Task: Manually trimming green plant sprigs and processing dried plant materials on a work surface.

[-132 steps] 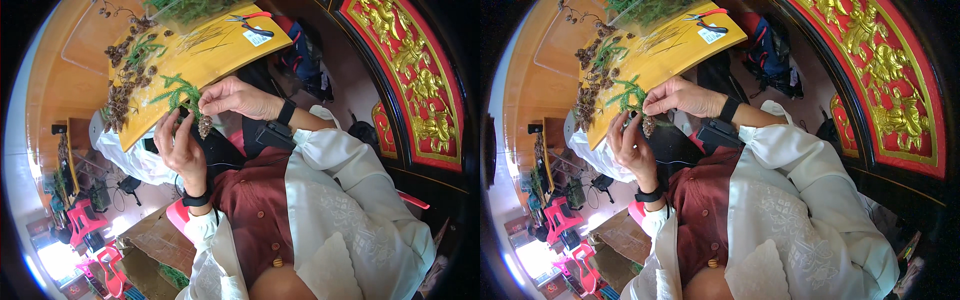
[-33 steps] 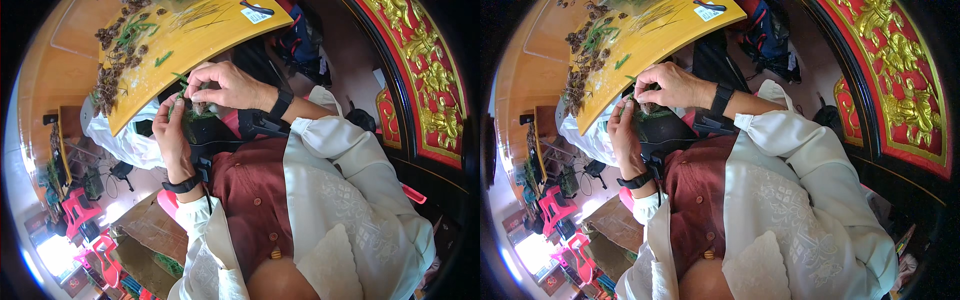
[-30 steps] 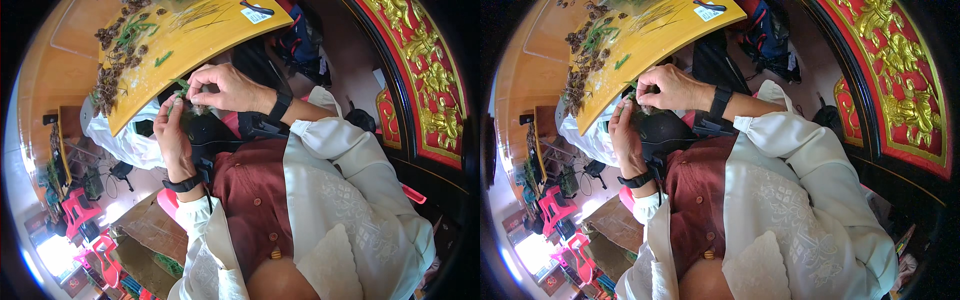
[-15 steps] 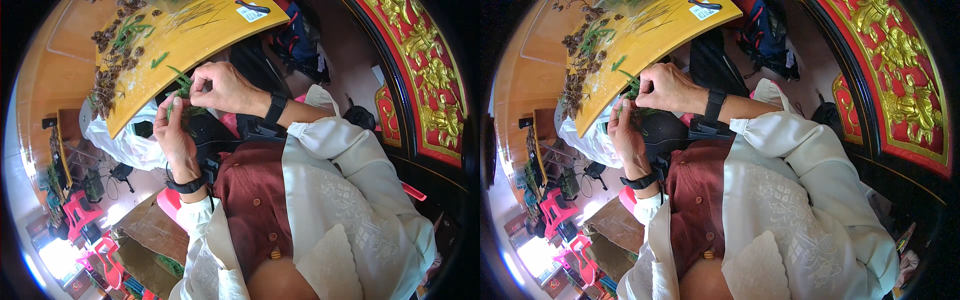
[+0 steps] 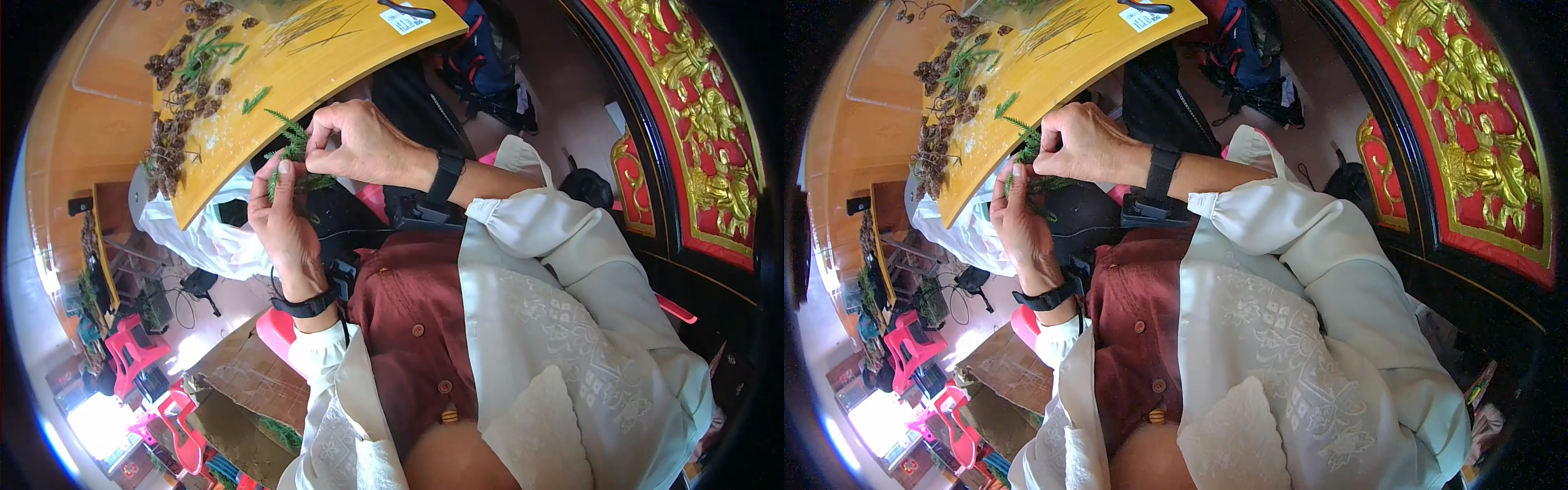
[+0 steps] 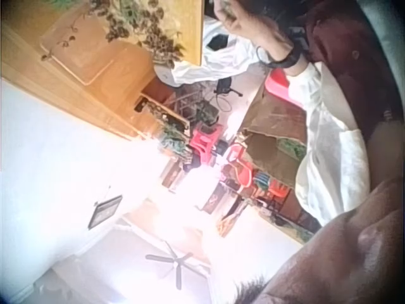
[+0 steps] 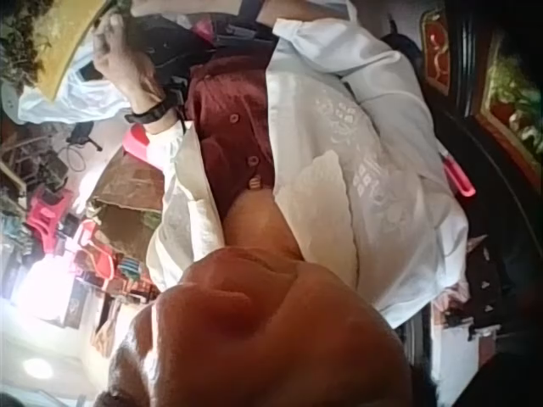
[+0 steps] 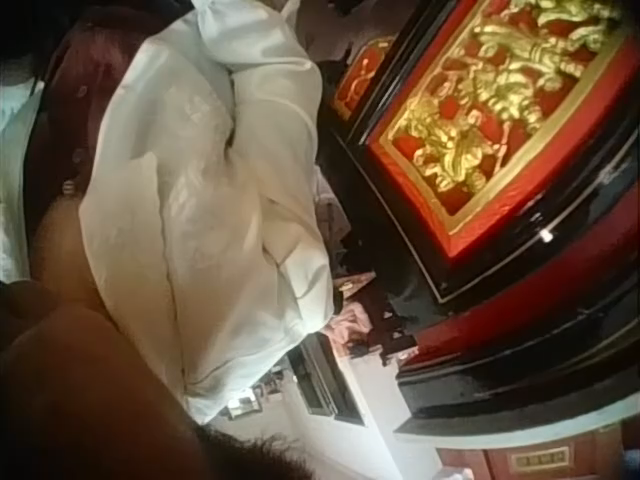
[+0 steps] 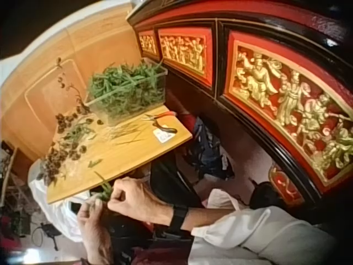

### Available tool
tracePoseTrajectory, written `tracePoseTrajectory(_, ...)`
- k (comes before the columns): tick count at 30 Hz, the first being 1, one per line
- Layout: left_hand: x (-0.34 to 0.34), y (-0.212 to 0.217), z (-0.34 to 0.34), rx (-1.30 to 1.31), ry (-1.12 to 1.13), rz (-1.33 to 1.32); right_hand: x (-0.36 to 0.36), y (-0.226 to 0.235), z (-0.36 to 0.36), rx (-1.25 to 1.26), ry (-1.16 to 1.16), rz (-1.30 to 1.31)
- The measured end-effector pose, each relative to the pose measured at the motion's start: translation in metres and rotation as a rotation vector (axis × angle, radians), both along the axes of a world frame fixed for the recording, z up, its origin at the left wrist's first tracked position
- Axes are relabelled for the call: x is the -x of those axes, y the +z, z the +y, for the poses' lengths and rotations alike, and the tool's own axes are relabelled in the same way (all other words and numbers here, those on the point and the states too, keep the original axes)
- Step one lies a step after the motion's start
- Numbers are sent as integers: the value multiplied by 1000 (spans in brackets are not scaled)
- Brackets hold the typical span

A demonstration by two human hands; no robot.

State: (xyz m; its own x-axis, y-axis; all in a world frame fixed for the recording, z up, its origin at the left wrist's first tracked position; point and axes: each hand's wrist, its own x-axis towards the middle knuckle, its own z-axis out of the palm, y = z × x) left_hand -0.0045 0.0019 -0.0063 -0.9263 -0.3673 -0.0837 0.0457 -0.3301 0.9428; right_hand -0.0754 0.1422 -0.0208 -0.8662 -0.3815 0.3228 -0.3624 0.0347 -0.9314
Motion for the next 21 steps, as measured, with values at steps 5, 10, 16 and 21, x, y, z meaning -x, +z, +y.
tracePoseTrajectory(5,1,-3,5,14,16,39,0,0,1,-41,-15,30)
tracePoseTrajectory(10,0,1,11,14,26,26,-1,0,1,-25,-31,27)
tracePoseTrajectory(16,-1,2,11,-36,-25,-17,-3,-1,-3,4,-72,41)
tracePoseTrajectory(21,0,8,8,-117,-97,-92,-7,-1,-2,-17,-112,106)
